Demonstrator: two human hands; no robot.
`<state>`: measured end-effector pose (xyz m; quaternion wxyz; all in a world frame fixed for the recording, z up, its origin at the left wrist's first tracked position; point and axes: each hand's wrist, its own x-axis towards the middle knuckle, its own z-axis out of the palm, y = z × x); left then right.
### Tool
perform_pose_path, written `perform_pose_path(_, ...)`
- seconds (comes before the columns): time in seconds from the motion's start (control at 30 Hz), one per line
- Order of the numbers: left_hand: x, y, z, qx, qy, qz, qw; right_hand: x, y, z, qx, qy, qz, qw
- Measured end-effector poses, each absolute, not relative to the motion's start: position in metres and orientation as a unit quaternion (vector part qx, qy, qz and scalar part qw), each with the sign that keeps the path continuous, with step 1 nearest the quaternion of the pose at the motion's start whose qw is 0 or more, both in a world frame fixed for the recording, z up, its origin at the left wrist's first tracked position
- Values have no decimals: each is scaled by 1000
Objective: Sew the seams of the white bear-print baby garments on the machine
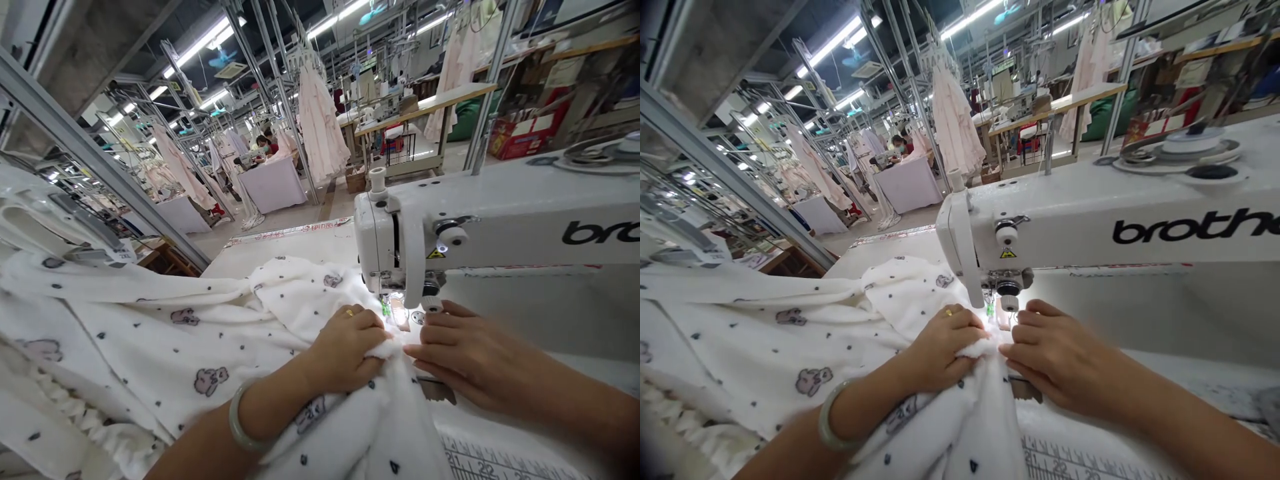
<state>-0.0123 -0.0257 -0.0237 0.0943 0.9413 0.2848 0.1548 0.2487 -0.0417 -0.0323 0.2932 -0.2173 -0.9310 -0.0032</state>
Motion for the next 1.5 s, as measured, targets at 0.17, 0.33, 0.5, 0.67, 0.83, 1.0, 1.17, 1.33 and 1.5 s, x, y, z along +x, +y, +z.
perform_pose_path(0.17, -11, -29, -21, 972, 201, 117, 19, 246, -44, -34, -233, -942, 37, 239)
perform_pose_path(0.33, -10, -30, -25, 957, 242, 137, 88, 248, -44, -35, -250, -938, 81, 228)
perform_pose_path(0.5, -8, -27, -24, 906, 305, 201, 214, 248, -44, -35, -249, -937, 112, 217)
perform_pose_path(0.67, -6, -28, -19, 905, 301, 183, 241, 249, -44, -30, -260, -937, 147, 180)
perform_pose_path(0.83, -10, -33, -23, 930, 279, 167, 168, 253, -41, -32, -259, -932, 85, 239)
perform_pose_path(1.0, -16, -39, -29, 953, 244, 149, 103, 253, -39, -34, -283, -927, 66, 237)
perform_pose_path(1.17, -19, -37, -36, 964, 206, 155, 69, 250, -42, -34, -301, -930, 97, 189)
perform_pose_path(1.33, -15, -17, -35, 963, 238, 100, 73, 252, -36, -50, -344, -911, 55, 220)
perform_pose_path(1.5, -9, 3, -29, 960, 268, 66, 54, 255, -30, -57, -362, -902, 30, 233)
